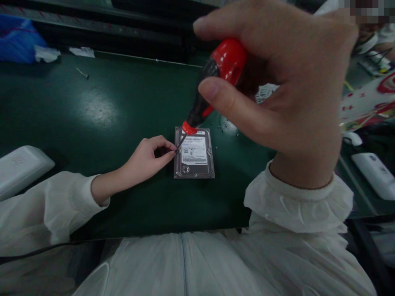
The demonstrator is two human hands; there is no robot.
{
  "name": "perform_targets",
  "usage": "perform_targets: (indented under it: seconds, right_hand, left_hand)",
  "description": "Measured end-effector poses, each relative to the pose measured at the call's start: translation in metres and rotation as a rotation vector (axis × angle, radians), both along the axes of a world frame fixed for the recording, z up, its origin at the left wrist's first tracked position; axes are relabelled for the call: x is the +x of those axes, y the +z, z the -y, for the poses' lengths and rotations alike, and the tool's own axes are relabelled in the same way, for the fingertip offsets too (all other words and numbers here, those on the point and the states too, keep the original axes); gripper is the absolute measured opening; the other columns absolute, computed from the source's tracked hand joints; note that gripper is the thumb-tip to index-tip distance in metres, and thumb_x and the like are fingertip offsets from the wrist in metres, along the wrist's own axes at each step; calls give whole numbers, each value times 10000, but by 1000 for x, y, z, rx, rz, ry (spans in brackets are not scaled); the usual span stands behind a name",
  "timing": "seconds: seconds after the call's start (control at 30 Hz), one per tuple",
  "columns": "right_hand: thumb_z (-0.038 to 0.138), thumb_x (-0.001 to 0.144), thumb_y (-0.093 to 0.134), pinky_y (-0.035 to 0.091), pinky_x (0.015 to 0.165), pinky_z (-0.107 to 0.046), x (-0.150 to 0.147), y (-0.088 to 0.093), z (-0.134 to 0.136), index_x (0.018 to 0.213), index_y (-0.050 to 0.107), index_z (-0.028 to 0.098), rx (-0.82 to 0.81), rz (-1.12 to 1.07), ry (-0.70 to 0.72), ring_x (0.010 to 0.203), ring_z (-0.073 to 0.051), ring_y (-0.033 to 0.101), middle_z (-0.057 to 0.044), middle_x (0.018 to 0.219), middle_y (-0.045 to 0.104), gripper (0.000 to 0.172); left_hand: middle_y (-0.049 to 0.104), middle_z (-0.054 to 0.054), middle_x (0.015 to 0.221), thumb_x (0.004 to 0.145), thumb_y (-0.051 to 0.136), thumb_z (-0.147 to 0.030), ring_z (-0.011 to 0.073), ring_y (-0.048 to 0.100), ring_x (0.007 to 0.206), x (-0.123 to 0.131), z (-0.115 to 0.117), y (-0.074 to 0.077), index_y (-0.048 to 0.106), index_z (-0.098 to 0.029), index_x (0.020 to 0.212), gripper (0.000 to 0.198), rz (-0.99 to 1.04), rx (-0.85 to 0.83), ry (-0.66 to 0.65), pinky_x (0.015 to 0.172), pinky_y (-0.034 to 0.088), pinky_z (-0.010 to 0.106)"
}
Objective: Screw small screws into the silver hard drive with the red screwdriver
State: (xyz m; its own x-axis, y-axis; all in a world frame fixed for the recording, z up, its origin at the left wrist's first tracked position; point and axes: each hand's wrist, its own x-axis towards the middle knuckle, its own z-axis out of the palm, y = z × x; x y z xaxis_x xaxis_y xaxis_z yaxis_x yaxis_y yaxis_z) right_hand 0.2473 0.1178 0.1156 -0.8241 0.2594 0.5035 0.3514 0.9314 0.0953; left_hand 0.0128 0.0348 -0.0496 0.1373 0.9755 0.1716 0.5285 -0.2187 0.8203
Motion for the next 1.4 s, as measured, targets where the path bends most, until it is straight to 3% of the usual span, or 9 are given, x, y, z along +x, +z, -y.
perform_targets:
  seconds: [0.17,0.33,0.5,0.57,0.7,0.93,1.1,1.27,1.4]
  right_hand:
    - [435,1012,144,507,1033,-133,3,1,8,1490,415,139,-79,41,-18,1170,-97,637,57,1470,557,624]
    - [443,1026,183,529,903,-91,2,1,10,1337,530,190,-19,35,-50,940,-49,663,73,1105,643,531]
    - [394,966,-7,503,977,-111,2,3,14,1516,366,36,-138,47,-61,1292,-97,606,-26,1501,537,755]
    - [383,942,-74,511,922,-92,0,4,13,1467,463,35,-160,-8,-31,1279,-78,620,-19,1411,620,828]
    - [400,972,41,497,799,-39,-2,3,4,1332,632,88,-102,-113,32,972,-28,697,44,1225,725,759]
    - [335,937,-68,486,731,-37,3,1,3,1259,679,131,-72,-164,46,978,-31,708,59,1105,722,839]
    - [328,958,-60,456,829,-17,-1,1,3,1171,721,148,-52,-131,9,944,-3,689,72,1032,727,829]
    - [293,905,-59,511,843,-71,-5,0,4,1417,556,43,-181,-105,48,1069,-36,708,17,1374,661,838]
    - [335,920,-46,491,778,-33,-1,1,2,1347,634,109,-132,-132,88,1091,-37,706,51,1307,701,834]
  left_hand:
    - [747,30,877,918,670,-336,183,676,790,1,0,1,760,-176,933,184,18,-14,3,673,496,269]
    - [745,27,877,915,674,-346,183,673,788,0,0,1,757,-179,938,187,5,-25,8,674,497,271]
    - [740,28,886,926,661,-363,188,673,809,0,1,1,753,-183,933,202,-1,-31,3,692,508,276]
    - [740,32,890,925,658,-369,189,671,807,0,0,2,753,-182,932,209,-4,-32,5,690,508,276]
    - [740,36,879,910,656,-378,189,663,789,1,0,2,748,-180,923,218,-16,-39,15,678,509,276]
    - [743,32,884,924,658,-374,184,670,794,0,0,2,752,-184,933,212,-10,-33,5,684,505,271]
    - [745,29,872,917,663,-354,179,665,772,0,0,2,754,-177,926,199,-11,-18,6,693,500,277]
    - [747,32,882,921,666,-357,184,672,789,1,0,3,752,-174,932,203,10,-25,6,686,501,275]
    - [744,31,878,917,666,-358,186,673,789,1,1,4,750,-177,925,199,7,-32,2,691,507,279]
